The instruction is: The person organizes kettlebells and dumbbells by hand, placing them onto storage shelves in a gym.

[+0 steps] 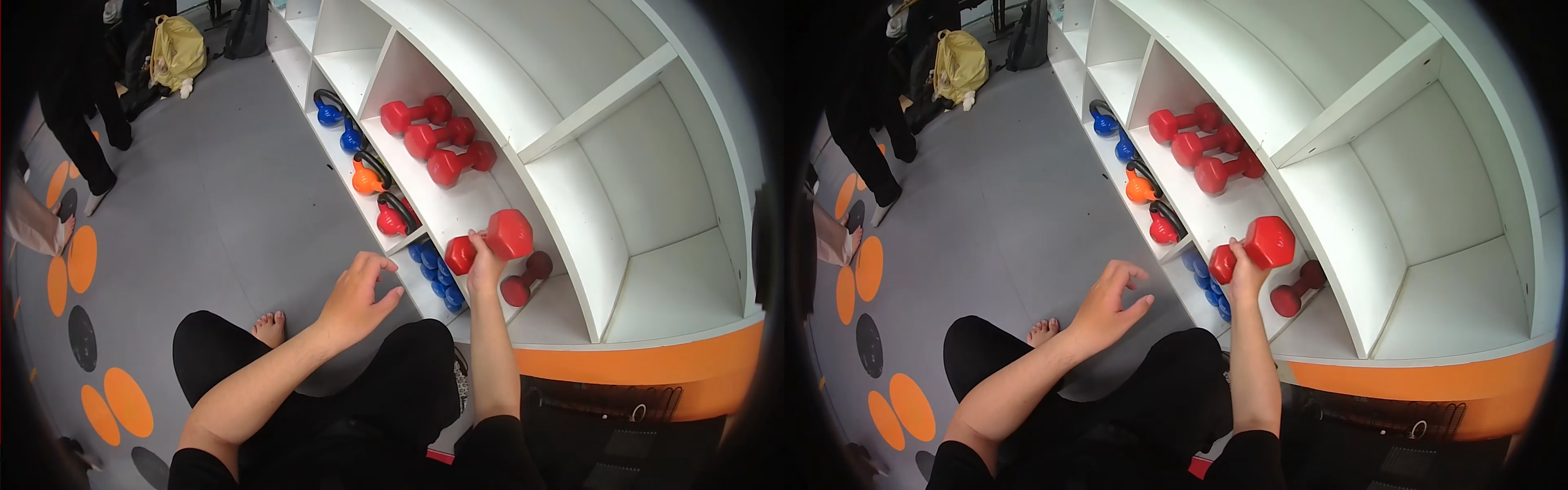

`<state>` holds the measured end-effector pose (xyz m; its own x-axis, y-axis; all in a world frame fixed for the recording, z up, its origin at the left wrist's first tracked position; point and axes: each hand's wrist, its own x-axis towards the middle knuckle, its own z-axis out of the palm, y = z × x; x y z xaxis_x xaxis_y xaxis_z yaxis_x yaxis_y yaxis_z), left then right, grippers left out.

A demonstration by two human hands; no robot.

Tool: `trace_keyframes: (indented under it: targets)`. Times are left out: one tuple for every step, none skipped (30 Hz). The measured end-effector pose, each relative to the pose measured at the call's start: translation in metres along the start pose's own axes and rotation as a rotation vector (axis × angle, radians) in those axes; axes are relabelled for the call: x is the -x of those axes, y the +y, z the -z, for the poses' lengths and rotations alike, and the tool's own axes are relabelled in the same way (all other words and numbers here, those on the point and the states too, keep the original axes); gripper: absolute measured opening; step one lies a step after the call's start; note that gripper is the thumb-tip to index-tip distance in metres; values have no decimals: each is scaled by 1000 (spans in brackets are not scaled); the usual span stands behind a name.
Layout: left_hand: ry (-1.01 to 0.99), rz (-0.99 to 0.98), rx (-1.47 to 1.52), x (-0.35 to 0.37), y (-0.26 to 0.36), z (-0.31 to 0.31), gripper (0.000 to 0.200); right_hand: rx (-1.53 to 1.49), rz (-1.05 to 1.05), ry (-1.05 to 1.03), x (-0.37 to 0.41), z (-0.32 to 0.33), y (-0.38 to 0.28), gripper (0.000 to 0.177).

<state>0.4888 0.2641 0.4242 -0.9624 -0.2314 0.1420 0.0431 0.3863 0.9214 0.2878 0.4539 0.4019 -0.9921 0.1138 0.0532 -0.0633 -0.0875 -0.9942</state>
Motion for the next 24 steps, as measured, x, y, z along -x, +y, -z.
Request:
trace_keyframes:
  targets:
    - [0, 3, 11, 0, 1, 1, 34, 25, 14, 23, 0, 8, -5, 27]
    - [-26, -17, -5, 1, 2, 1, 33, -13, 38, 22, -6, 19, -2, 28]
    - [-48, -40, -23, 1, 4, 2, 32, -10, 57, 19, -10, 27, -4, 28]
    - [-50, -43, -19, 1, 5, 2, 32, -12, 76, 19, -13, 35, -5, 29]
    - [-68, -52, -13, 0, 6, 1, 31, -14, 82, 23, -15, 42, -6, 29]
    - [-85, -61, -9, -1, 6, 1, 30, 4, 86, 31, -18, 48, -6, 28]
    - [-86, -69, -11, -5, 5, 1, 30, 22, 89, 40, -20, 54, -4, 27]
    - [-104, -55, -1, -7, 2, 0, 30, 19, 91, 48, -19, 57, -3, 27]
    - [-123, -42, 9, -10, -1, -1, 30, 22, 77, 67, -19, 59, -1, 27]
    - [-128, -47, 9, -13, -5, -3, 30, 25, 63, 85, -19, 62, 1, 27]
    - [-133, -24, 1, -15, -8, -4, 29, 29, 37, 108, -17, 62, 2, 27]
    - [-139, 0, -8, -17, -11, -6, 29, 25, 35, 116, -14, 62, 4, 27]
    - [-145, -2, -14, -20, -13, -8, 29, 11, 26, 120, -13, 62, 7, 26]
    - [-157, 12, -16, -22, -14, -9, 29, -5, 16, 125, -14, 63, 10, 26]
    - [-174, 31, -17, -25, -15, -12, 28, 30, -14, 85, -16, 67, 12, 32]
    - [-194, 38, -23, -27, -17, -14, 28, 28, -29, 101, -17, 72, 18, 32]
    - [-200, 43, -8, -30, -19, -16, 28, 65, -16, 89, -17, 71, 16, 29]
    - [-205, 47, 5, -34, -22, -19, 27, 101, -4, 76, -19, 70, 16, 27]
    - [-230, 50, -4, -38, -24, -22, 27, 153, 20, 109, -22, 69, 20, 21]
    - [-218, 76, 12, -42, -27, -26, 27, 148, 7, 129, -25, 70, 27, 21]
    - [-203, 99, 27, -49, -29, -30, 27, 150, 73, 127, -29, 70, 33, 20]
    - [-220, 97, 18, -57, -36, -34, 27, 152, 140, 123, -33, 70, 39, 19]
    - [-190, 26, -48, -69, -47, -38, 26, 166, 174, 155, -36, 70, 45, 16]
    - [-160, -45, -109, -83, -48, -42, 26, 161, 170, 173, -40, 74, 57, 16]
